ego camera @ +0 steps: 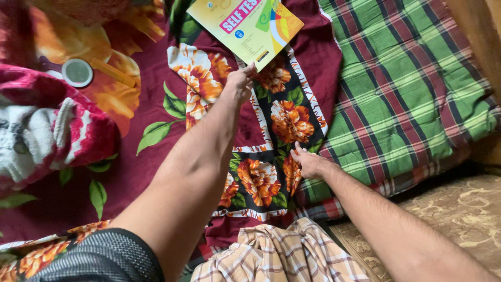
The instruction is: The person picks up several pillows and books from a bed and places them on a nearby desk and chair. They also pick up a small mirror and a comb from the bed and place them on the headboard.
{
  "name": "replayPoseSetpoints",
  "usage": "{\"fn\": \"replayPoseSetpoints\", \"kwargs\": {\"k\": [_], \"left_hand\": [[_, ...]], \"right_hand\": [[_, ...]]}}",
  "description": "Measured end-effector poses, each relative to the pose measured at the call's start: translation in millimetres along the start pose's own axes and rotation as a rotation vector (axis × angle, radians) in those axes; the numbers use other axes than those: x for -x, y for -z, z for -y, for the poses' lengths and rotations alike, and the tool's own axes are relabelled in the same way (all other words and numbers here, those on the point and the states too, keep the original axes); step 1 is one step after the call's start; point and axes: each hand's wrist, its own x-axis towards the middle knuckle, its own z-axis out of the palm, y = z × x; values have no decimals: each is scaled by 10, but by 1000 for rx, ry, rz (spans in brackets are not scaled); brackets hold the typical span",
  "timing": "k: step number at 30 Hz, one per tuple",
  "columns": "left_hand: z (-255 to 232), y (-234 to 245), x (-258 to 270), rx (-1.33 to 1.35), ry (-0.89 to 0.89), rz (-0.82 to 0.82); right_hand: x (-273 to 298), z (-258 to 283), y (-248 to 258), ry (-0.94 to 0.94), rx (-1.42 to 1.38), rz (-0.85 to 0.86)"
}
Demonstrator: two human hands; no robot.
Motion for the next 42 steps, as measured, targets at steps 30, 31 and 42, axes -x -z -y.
{"fn": "replayPoseSetpoints", "kwargs": {"k": [30, 31, 42], "left_hand": [[721, 530, 776, -23, 15, -37], [712, 550, 765, -6, -53, -24], [447, 608, 2838, -66, 130, -49]], "right_hand": [[665, 667, 148, -196, -1182, -373], [659, 655, 148, -202, -1192, -372], [753, 1015, 320, -154, -1771, -376]]}}
